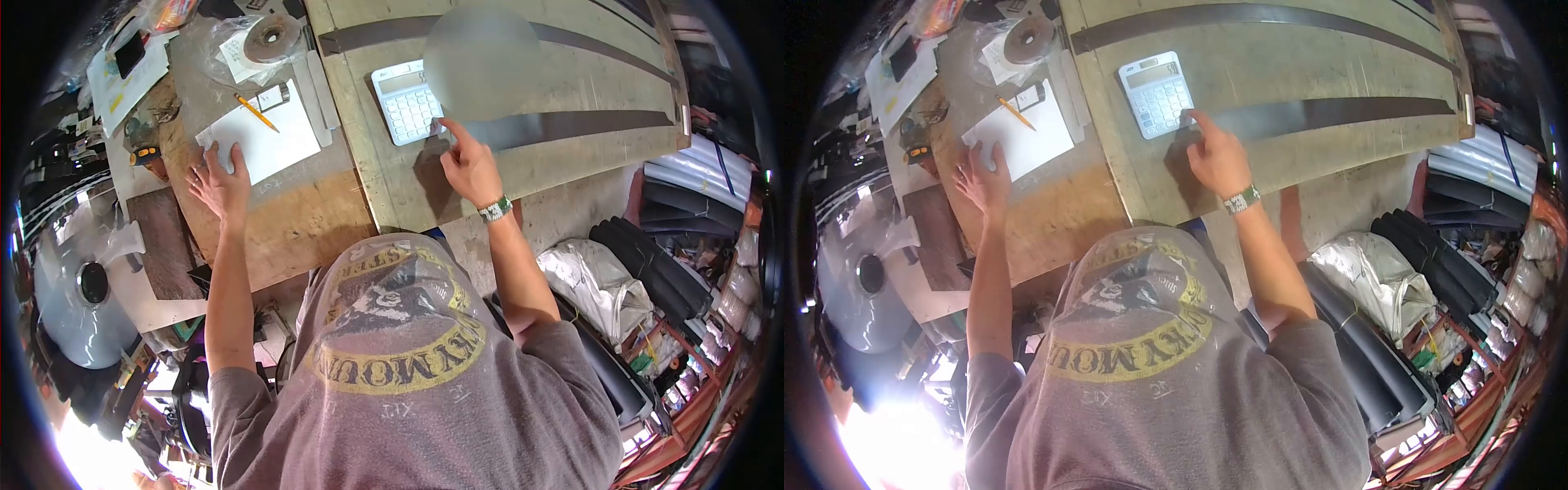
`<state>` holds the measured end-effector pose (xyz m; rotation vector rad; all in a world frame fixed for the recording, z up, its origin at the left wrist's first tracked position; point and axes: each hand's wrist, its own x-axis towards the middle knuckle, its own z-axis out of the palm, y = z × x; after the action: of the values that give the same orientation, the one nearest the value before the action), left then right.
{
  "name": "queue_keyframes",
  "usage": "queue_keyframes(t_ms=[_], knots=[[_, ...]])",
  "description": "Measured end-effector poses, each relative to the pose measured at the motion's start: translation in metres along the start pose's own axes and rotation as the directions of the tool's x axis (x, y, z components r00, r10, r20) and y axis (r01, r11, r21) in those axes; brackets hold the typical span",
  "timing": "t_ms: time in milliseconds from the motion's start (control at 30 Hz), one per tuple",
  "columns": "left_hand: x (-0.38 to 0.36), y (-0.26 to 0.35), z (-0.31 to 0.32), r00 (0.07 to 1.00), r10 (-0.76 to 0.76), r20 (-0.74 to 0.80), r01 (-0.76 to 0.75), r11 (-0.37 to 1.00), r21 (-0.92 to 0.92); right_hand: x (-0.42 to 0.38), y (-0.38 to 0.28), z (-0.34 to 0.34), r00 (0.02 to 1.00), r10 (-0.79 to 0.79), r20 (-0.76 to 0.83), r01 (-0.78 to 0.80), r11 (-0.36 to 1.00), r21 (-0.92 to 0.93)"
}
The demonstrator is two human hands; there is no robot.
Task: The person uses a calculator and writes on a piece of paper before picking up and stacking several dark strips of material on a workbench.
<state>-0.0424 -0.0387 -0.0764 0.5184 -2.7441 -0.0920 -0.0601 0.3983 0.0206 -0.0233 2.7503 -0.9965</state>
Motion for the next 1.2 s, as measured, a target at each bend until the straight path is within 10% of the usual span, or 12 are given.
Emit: queue_keyframes(t_ms=[1200], knots=[[-0.010, 0.003, -0.027, 0.998, 0.055, -0.024, -0.058, 0.981, -0.187, -0.048, -0.006, -0.015, 0.998, -0.063, 0.006, 0.062, 0.997, 0.054]])
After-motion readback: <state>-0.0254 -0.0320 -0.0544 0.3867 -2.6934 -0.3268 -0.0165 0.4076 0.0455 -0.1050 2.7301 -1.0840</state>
